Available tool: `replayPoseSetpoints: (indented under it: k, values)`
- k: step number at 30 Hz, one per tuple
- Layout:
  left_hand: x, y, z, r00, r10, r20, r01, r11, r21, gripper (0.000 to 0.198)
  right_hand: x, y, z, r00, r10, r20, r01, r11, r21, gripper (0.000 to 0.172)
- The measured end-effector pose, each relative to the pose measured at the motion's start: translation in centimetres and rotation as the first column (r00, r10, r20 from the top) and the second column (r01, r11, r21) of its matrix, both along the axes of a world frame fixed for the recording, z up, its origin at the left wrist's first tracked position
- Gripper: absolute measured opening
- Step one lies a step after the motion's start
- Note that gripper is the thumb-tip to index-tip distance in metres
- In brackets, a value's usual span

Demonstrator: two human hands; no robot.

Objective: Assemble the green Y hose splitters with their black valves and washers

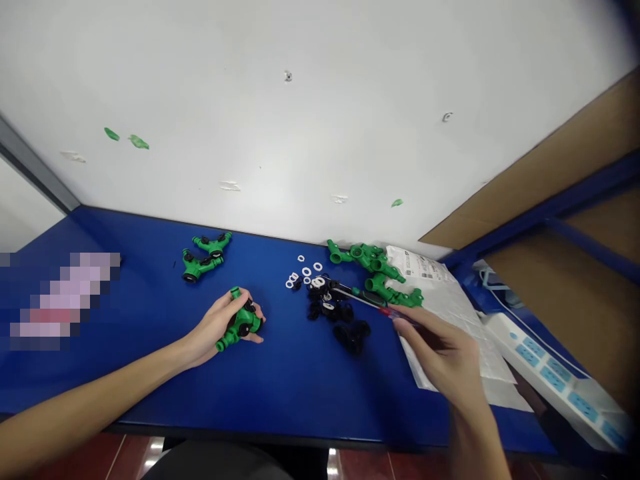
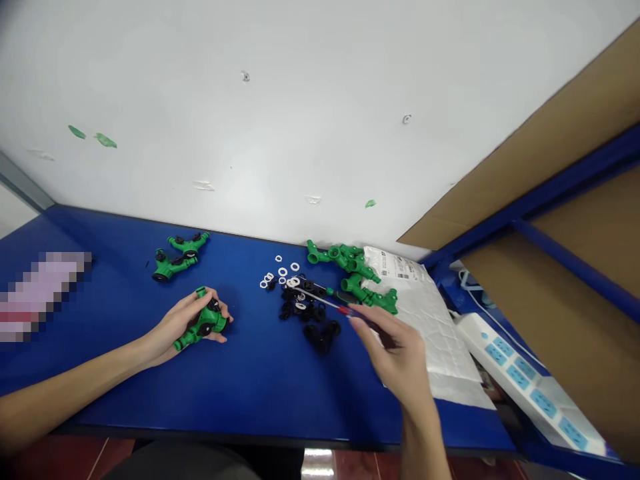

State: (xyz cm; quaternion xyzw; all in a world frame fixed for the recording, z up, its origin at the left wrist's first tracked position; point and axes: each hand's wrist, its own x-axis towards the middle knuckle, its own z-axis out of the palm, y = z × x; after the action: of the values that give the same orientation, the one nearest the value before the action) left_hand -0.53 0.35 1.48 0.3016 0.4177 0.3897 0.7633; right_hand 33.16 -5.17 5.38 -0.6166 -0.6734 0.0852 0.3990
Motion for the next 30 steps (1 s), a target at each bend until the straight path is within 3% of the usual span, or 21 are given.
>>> replayPoseSetpoints:
  k: [4,8,17,30]
  values:
    - [0.0,0.4,0.0,0.999,0.035,-0.009,-0.035,0.998,0.051,0.021,-6.4,2.8,1.7,0.934,0.356,-0.007,-0.356,0.934,-0.022,0.018]
    - [-0.1,0.5,-0.1,0.997,0.073,0.001,-0.073,0.994,0.085,0.02,-9.3,5.0,1.8,0.86,0.511,0.022,-0.51,0.86,-0.015,0.019]
    - [-0.2,0.4,-0.4,0.998,0.063,0.025,-0.065,0.995,0.077,0.023,-9.7,5.3,1.0,0.849,0.527,0.037,-0.526,0.85,-0.032,0.018]
    - [0.0,0.4,-0.1,0.999,0.046,-0.012,-0.045,0.996,0.08,0.024,-9.9,5.3,1.6,0.831,0.55,0.086,-0.55,0.835,-0.022,0.021]
